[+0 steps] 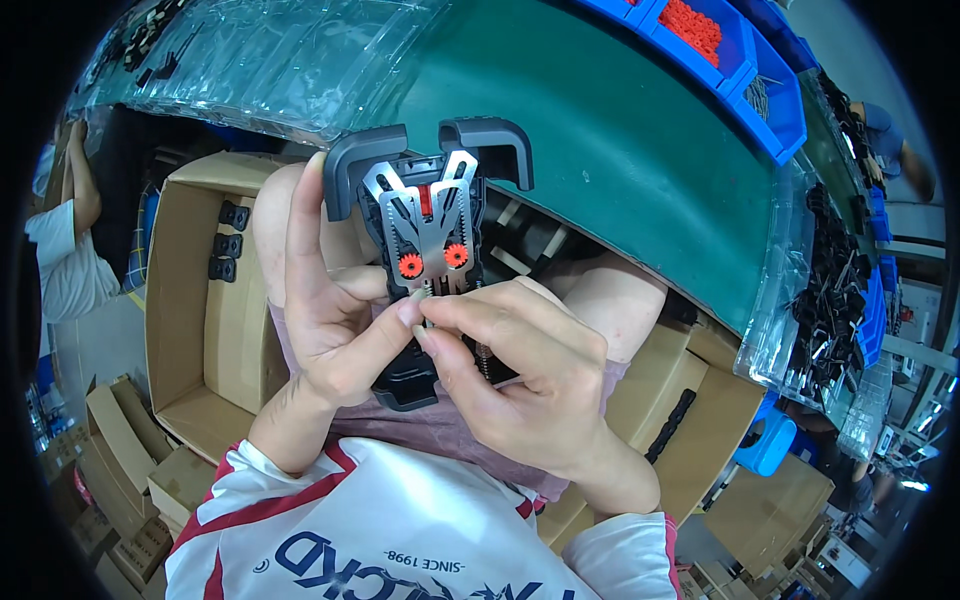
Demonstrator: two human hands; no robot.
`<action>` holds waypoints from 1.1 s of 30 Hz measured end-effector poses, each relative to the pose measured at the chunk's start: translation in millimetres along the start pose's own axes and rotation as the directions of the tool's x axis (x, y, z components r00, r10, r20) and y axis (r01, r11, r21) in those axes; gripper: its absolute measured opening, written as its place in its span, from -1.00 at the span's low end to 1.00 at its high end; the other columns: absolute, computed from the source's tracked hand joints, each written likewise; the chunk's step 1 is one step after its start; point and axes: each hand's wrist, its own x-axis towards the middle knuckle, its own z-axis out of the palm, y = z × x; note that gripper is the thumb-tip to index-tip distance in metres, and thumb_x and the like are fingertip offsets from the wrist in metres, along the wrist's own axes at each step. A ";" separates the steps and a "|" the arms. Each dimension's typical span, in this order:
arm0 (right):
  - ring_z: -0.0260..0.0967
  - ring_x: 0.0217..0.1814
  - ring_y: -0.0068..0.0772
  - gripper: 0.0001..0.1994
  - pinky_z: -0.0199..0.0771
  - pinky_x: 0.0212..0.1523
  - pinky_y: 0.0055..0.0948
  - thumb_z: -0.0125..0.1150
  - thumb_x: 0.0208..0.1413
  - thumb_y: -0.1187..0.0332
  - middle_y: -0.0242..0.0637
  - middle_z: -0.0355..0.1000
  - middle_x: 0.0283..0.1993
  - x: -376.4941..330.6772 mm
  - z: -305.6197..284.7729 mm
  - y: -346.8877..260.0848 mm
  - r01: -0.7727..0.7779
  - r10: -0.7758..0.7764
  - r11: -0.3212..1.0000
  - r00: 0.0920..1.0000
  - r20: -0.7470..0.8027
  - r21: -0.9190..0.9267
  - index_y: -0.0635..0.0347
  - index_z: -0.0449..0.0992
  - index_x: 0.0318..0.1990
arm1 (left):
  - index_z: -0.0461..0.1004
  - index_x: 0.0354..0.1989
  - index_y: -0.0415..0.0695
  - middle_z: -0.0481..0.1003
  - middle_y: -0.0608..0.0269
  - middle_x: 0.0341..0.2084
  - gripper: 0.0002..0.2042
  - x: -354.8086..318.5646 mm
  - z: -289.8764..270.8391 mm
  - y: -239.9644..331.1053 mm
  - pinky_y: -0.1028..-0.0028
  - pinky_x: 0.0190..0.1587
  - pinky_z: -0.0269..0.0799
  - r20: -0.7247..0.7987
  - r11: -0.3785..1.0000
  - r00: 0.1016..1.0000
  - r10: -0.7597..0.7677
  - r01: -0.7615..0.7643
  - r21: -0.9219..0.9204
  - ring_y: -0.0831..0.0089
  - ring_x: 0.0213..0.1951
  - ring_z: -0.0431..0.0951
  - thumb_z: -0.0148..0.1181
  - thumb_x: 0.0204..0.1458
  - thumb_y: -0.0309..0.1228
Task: Assembling plastic phone holders by attaching various parts and small red components.
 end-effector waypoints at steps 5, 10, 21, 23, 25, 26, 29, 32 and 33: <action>0.23 -0.51 -0.54 -0.78 0.20 -0.50 -0.68 0.26 -0.25 0.68 -0.21 0.48 -0.41 -0.5 2.0 -1.1 -0.002 0.001 1.000 0.999 -0.042 -0.024 0.38 0.57 -0.33 | -0.33 0.32 -0.41 -0.25 -0.15 0.35 -0.17 -1.9 0.6 -2.4 0.72 -0.49 0.36 -0.027 0.999 1.000 0.010 -0.009 0.034 0.44 -0.44 0.56 0.02 -0.13 -0.71; 0.24 -0.51 -0.54 -0.78 0.21 -0.50 -0.67 0.26 -0.24 0.67 -0.20 0.49 -0.40 -0.4 3.0 -0.4 0.007 -0.009 0.999 0.999 -0.048 -0.038 0.38 0.56 -0.33 | -0.30 0.31 -0.44 -0.28 -0.14 0.36 -0.19 -1.7 0.5 -1.7 0.74 -0.49 0.34 -0.036 1.000 0.999 -0.010 0.011 0.023 0.44 -0.40 0.56 0.03 -0.12 -0.70; 0.31 -0.45 -0.45 -0.76 0.36 -0.37 -0.54 0.26 -0.22 0.67 -0.14 0.48 -0.29 0.2 -1.7 -11.0 -0.049 0.108 0.962 0.972 -0.210 0.269 0.36 0.55 -0.28 | -0.43 0.34 -0.27 0.21 -0.28 0.11 -0.14 1.8 -9.4 10.2 0.74 -0.52 0.30 0.052 0.977 0.986 -0.159 0.165 -0.134 0.49 -0.52 0.54 -0.01 -0.09 -0.73; 0.32 -0.43 -0.45 -0.75 0.36 -0.33 -0.53 0.26 -0.20 0.67 -0.12 0.47 -0.25 1.3 -0.6 -12.2 -0.008 0.219 0.856 0.911 -0.348 0.517 0.37 0.54 -0.26 | -0.49 0.35 -0.19 0.40 -0.29 -0.05 -0.11 4.2 -11.6 11.2 0.73 -0.53 0.30 0.112 0.955 0.982 -0.155 0.178 -0.238 0.50 -0.53 0.53 -0.03 -0.08 -0.75; 0.31 -0.42 -0.46 -0.74 0.36 -0.32 -0.53 0.26 -0.19 0.67 -0.12 0.47 -0.24 -1.1 -5.7 -6.2 -0.006 0.183 0.877 0.929 -0.323 0.480 0.37 0.53 -0.25 | -0.51 0.35 -0.16 0.44 -0.26 -0.12 -0.10 5.4 -10.4 12.2 0.73 -0.53 0.29 0.104 0.949 0.981 -0.163 0.184 -0.254 0.50 -0.53 0.53 -0.04 -0.08 -0.75; 0.31 -0.41 -0.46 -0.74 0.36 -0.31 -0.54 0.25 -0.18 0.66 -0.12 0.46 -0.24 -3.1 -10.3 -1.3 -0.001 0.146 0.897 0.944 -0.295 0.443 0.37 0.52 -0.23 | -0.53 0.35 -0.13 0.47 -0.23 -0.19 -0.10 6.1 -9.2 12.7 0.73 -0.53 0.29 0.095 0.944 0.981 -0.170 0.189 -0.270 0.50 -0.53 0.53 -0.04 -0.07 -0.76; 0.31 -0.40 -0.47 -0.72 0.35 -0.29 -0.54 0.25 -0.16 0.66 -0.12 0.45 -0.23 -5.3 -17.6 6.9 0.014 0.077 0.931 0.969 -0.234 0.365 0.37 0.50 -0.20 | -0.57 0.35 -0.08 0.53 -0.17 -0.33 -0.08 7.5 -5.9 14.0 0.72 -0.54 0.29 0.079 0.932 0.980 -0.184 0.200 -0.302 0.50 -0.52 0.53 -0.06 -0.07 -0.76; 0.30 -0.40 -0.50 -0.72 0.34 -0.29 -0.58 0.24 -0.14 0.67 -0.16 0.45 -0.28 -3.6 -19.6 9.9 -0.034 0.070 0.956 0.991 -0.115 0.291 0.38 0.49 -0.19 | -0.55 0.35 -0.10 0.53 -0.16 -0.32 -0.09 8.5 -3.0 15.4 0.73 -0.54 0.29 0.053 0.925 0.978 -0.201 0.208 -0.319 0.50 -0.53 0.52 -0.06 -0.08 -0.76; 0.29 -0.40 -0.51 -0.72 0.33 -0.29 -0.59 0.24 -0.13 0.67 -0.17 0.44 -0.30 -3.6 -19.8 10.1 -0.048 0.070 0.963 0.995 -0.074 0.264 0.39 0.49 -0.19 | -0.54 0.35 -0.11 0.53 -0.15 -0.32 -0.09 8.6 -2.6 15.7 0.73 -0.54 0.29 0.044 0.922 0.977 -0.207 0.210 -0.325 0.51 -0.54 0.52 -0.06 -0.08 -0.76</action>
